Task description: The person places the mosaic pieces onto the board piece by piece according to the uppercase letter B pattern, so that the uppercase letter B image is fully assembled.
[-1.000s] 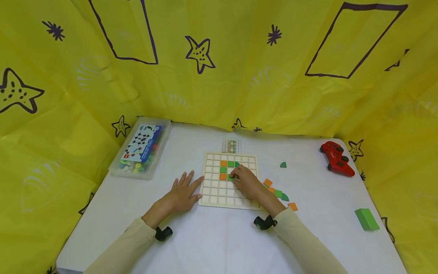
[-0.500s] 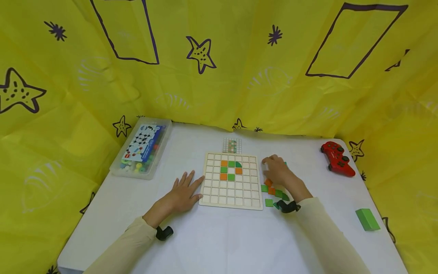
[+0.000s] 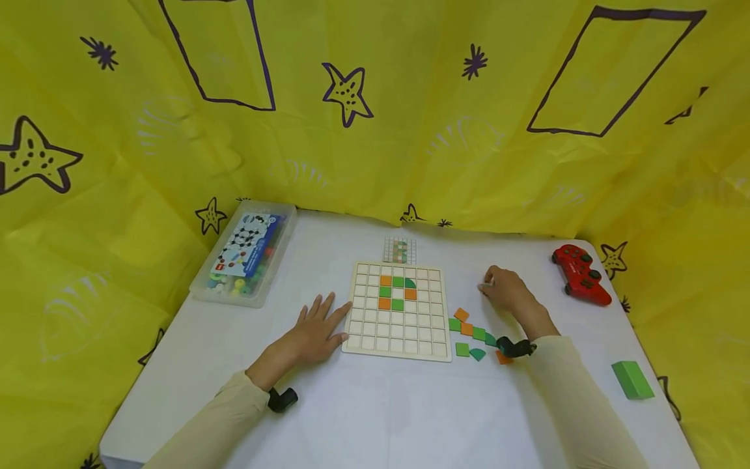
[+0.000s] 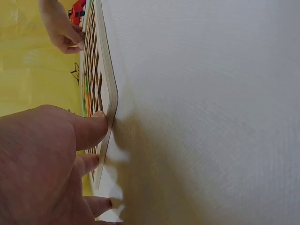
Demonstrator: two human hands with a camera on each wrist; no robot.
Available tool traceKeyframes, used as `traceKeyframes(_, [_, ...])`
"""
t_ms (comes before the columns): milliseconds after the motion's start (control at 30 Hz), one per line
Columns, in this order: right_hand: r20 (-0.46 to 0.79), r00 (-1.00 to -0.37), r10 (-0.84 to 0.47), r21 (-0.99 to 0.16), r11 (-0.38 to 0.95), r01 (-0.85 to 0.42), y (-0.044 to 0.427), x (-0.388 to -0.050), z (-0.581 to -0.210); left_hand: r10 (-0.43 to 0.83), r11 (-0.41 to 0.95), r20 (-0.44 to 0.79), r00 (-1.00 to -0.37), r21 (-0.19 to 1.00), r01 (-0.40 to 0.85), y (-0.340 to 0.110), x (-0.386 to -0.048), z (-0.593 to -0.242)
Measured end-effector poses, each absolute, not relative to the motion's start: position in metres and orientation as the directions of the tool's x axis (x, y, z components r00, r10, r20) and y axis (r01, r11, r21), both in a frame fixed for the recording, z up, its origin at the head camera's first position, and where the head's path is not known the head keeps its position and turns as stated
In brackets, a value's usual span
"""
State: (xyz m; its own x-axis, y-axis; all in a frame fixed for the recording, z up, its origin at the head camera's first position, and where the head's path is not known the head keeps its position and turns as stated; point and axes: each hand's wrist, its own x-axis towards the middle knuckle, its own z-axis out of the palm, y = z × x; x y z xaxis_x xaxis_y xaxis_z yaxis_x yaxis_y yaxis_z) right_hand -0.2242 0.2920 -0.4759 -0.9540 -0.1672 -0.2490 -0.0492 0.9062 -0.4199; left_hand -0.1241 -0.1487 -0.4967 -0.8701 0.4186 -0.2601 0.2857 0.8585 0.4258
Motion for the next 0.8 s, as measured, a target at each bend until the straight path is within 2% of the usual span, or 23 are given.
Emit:
traceKeyframes(100, [-0.325,-0.938,-0.121,-0.424,0.905,0.03,0.292,-0.221,-0.475,0.422,0.857,-0.259,-0.869,0.428,0.289,-0.149,-0.124,-0.497])
traceKeyframes(200, [-0.354,-0.918,-0.179,-0.466,0.885,0.007,0.294,-0.217,-0.471,0.423,0.859,-0.263,-0.867,0.42,0.292,-0.149,-0.125,-0.498])
traceKeyframes(367, [-0.34,-0.9,-0.274,-0.516,0.854,-0.064,0.297,-0.213,-0.468,0.421,0.859,-0.262,-0.868,0.423,0.289,-0.149,-0.126,-0.498])
traceKeyframes(567, [-0.299,-0.929,-0.219,-0.494,0.868,-0.045,0.298,-0.21,-0.474,0.427,0.852,-0.255,-0.868,0.437,0.29,-0.149,-0.125,-0.499])
traceKeyframes(800, [-0.231,-0.951,-0.207,-0.523,0.85,-0.058,0.297,-0.205,-0.484,0.421,0.853,-0.264,-0.868,0.442,0.279,-0.149,-0.125,-0.498])
